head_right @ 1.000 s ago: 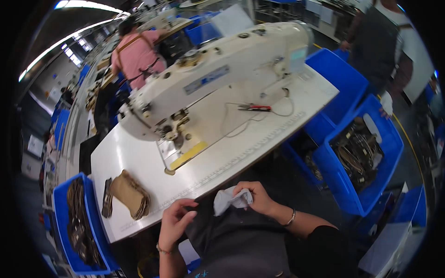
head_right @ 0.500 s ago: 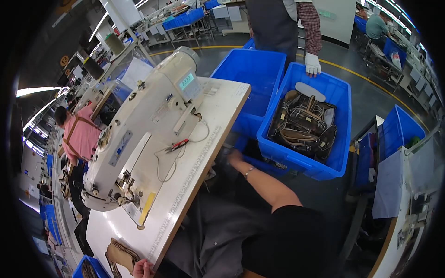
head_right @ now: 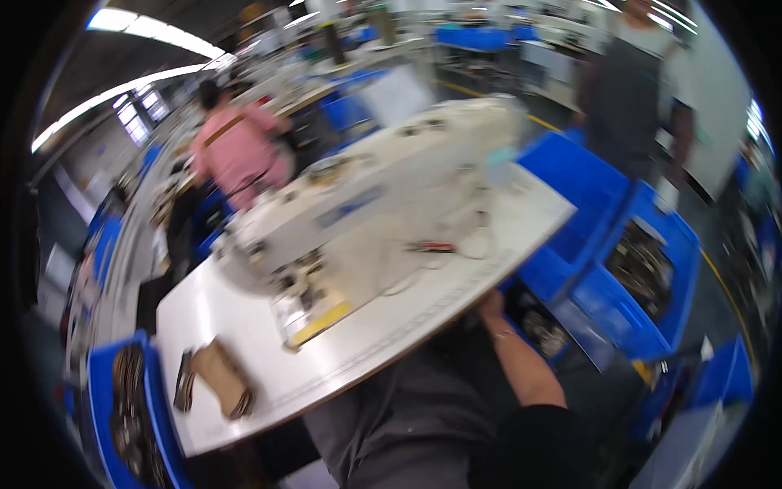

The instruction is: Sewing and sorting shoe insoles in a workshop.

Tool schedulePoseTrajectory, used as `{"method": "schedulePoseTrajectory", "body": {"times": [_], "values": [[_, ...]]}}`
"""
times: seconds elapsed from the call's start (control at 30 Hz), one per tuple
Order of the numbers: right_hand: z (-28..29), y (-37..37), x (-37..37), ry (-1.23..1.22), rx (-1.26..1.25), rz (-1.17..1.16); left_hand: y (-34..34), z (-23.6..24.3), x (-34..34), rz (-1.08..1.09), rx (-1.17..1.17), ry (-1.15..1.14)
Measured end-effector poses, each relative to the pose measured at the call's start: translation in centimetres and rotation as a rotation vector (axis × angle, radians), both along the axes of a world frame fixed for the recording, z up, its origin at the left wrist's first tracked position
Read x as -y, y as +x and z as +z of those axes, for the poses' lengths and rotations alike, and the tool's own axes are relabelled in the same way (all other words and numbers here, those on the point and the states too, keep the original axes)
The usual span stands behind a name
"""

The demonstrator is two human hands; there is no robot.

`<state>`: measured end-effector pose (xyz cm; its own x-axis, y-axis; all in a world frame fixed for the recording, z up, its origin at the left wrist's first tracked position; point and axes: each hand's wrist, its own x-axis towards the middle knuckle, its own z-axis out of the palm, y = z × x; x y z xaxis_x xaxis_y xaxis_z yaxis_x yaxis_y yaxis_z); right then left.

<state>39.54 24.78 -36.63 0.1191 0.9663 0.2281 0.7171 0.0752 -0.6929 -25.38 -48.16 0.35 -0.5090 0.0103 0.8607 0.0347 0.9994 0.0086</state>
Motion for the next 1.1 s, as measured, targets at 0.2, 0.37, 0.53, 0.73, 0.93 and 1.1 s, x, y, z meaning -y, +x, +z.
{"method": "schedulePoseTrajectory", "body": {"times": [0.2, 0.37, 0.53, 0.73, 0.93, 1.1], "values": [[1.2, 6.2, -1.6, -0.218, -0.946, 0.146, 0.8, -6.6, 18.8, 0.803, 0.846, 0.176], [6.3, 6.2, -3.9, -0.158, -0.351, 0.053, 4.3, -7.1, 16.9, 0.781, 0.777, 0.849], [10.6, 5.4, -1.7, -0.045, -0.298, -0.022, 6.2, -5.4, 17.4, 0.797, 0.407, 1.16], [13.5, 5.1, 1.4, 0.12, -0.345, -0.093, 8.2, -8.1, 21.1, 0.093, 0.588, 1.827], [13.6, 4.6, 4.5, 0.159, -0.465, -0.063, 7.7, -8.0, 19.9, 0.01, 0.601, 1.909], [14.2, 2.3, 7.3, 0.031, -0.574, 0.008, 6.4, -9.3, 19.0, 0.051, 0.522, 1.733]]}}
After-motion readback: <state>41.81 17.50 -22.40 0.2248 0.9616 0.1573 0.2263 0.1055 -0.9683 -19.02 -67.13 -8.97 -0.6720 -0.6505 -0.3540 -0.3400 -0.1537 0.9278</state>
